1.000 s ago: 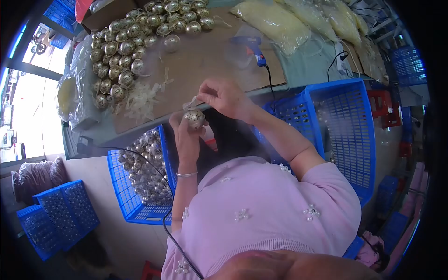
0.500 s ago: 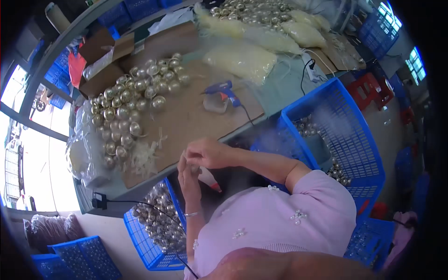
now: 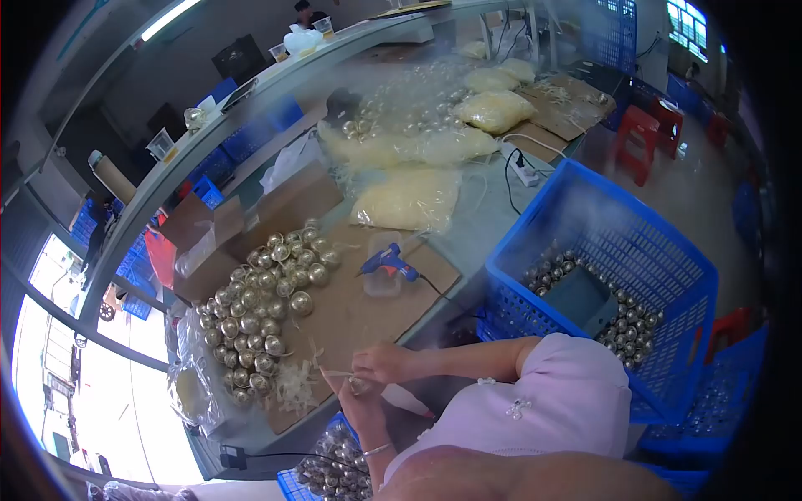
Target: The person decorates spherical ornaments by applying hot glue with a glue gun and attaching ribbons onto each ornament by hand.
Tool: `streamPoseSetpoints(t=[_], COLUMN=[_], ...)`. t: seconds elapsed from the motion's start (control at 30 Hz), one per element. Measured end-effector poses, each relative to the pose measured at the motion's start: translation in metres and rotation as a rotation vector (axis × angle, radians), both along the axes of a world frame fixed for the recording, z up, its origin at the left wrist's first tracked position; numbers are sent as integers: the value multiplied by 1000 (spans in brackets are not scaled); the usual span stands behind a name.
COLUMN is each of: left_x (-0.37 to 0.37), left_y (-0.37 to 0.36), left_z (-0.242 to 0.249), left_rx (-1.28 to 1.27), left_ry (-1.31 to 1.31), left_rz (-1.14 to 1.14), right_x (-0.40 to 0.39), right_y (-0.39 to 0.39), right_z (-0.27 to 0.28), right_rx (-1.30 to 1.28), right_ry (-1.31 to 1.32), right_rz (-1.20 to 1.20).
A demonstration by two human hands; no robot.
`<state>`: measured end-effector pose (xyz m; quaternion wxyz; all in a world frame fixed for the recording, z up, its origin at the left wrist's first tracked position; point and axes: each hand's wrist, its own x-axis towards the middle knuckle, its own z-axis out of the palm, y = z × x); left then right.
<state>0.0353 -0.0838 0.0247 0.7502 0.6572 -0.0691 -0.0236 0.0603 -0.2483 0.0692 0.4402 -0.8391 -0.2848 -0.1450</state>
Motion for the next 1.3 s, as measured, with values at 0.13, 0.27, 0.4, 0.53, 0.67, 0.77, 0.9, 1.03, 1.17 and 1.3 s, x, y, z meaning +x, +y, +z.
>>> streamPoseSetpoints(t=[0.13,0.27,0.4,0.53,0.67,0.77,0.9,1.03,1.17,1.3], left_x=[0,-2,6,8,-9,-9,-13,-17,-19,-21], left_y=[-18,-26,-29,-33,-16,3,15,20,25,34], left_z=[18,31,19,28,63,51,63,62,60,49], left_rx=[-109,-474,-468,-467,-385,-269,-431,-388,-375,-394], left_ry=[-74,170,158,212,270,104,196,193,188,187], left_rz=[63,62,120,172,272,345,441,471,459,444], right_x=[-2,-3,-3,-5,8,33,59,54,80,75], right_y=[5,-1,-7,-20,-66,-113,-143,-138,-150,-151], right_z=[-9,-9,-8,1,20,7,-19,17,-13,-12], right_rx=[-67,-53,-77,4,214,247,89,125,309,608], right_ry=[-125,-127,-207,-155,-159,-93,52,560,797,685], right_rz=[21,30,31,13,-373,-810,-837,-649,-496,-390])
